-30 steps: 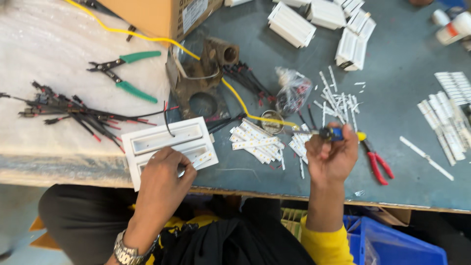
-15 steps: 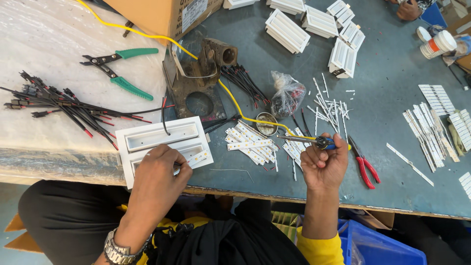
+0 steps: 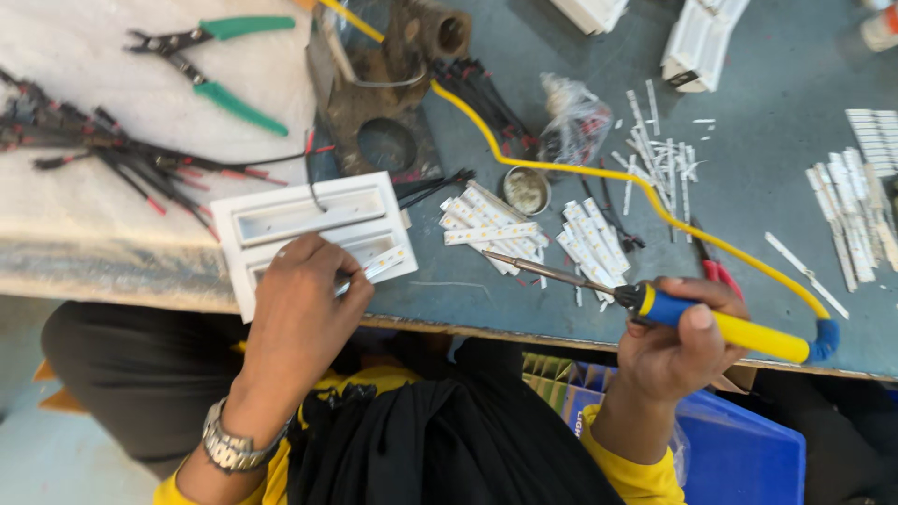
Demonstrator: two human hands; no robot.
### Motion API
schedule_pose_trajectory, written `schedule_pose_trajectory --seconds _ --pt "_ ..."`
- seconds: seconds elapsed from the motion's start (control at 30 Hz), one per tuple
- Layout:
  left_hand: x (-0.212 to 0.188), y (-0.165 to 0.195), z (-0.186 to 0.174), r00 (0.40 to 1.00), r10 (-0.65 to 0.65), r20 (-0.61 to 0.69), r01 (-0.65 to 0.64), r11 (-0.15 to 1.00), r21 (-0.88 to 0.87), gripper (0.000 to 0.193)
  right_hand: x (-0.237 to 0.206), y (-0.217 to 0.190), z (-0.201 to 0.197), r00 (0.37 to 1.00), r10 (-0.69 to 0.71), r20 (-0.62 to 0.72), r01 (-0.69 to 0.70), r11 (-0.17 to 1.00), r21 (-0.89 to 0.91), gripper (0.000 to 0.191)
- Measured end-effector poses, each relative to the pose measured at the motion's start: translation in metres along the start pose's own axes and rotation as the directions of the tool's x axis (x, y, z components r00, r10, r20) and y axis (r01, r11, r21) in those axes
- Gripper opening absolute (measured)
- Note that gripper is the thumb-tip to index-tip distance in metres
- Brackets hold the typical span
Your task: The person cuts LED strips from a larger panel using shears, then solders wires to the LED strips and places them into white light fixture housings. The person handles multiple LED strips and wires, using a soldering iron and shears throughout.
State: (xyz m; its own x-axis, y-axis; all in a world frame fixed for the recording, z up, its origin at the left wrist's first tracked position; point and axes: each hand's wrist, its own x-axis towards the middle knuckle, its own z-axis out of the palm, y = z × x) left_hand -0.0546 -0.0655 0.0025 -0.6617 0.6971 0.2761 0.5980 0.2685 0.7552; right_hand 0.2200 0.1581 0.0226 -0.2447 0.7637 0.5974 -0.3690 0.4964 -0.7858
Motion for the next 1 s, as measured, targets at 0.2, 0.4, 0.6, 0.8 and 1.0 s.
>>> schedule_pose_trajectory --seconds 0.2,0.4,0.6,0.8,1.0 --pt "-0.002 -0.004 0.002 0.999 0.03 -0.024 -0.03 0.999 -0.022 0.009 -0.021 0.019 0.014 0.982 -0.042 0.185 0.056 0.996 -0.066 0.031" --pt "-0.001 -0.006 0.004 0.998 0.029 -0.059 -0.03 0.999 -0.022 0.008 -0.029 0.029 0.054 0.937 -0.015 0.348 0.031 0.999 -0.039 0.034" --pt "-0.001 -0.007 0.004 0.999 0.004 -0.045 -0.005 1.0 -0.022 0.008 -0.029 0.021 0.076 0.877 0.016 0.479 0.104 0.97 -0.222 0.038" --pt "-0.003 -0.007 0.003 0.999 0.024 -0.043 -0.024 1.0 -0.005 0.008 -0.027 0.021 0.08 0.868 0.025 0.497 0.095 0.972 -0.215 0.037" --pt "-0.002 -0.005 0.003 0.999 0.019 -0.035 -0.018 1.0 0.02 0.009 -0.023 0.016 0.085 0.846 -0.006 0.534 0.143 0.966 -0.216 0.03"
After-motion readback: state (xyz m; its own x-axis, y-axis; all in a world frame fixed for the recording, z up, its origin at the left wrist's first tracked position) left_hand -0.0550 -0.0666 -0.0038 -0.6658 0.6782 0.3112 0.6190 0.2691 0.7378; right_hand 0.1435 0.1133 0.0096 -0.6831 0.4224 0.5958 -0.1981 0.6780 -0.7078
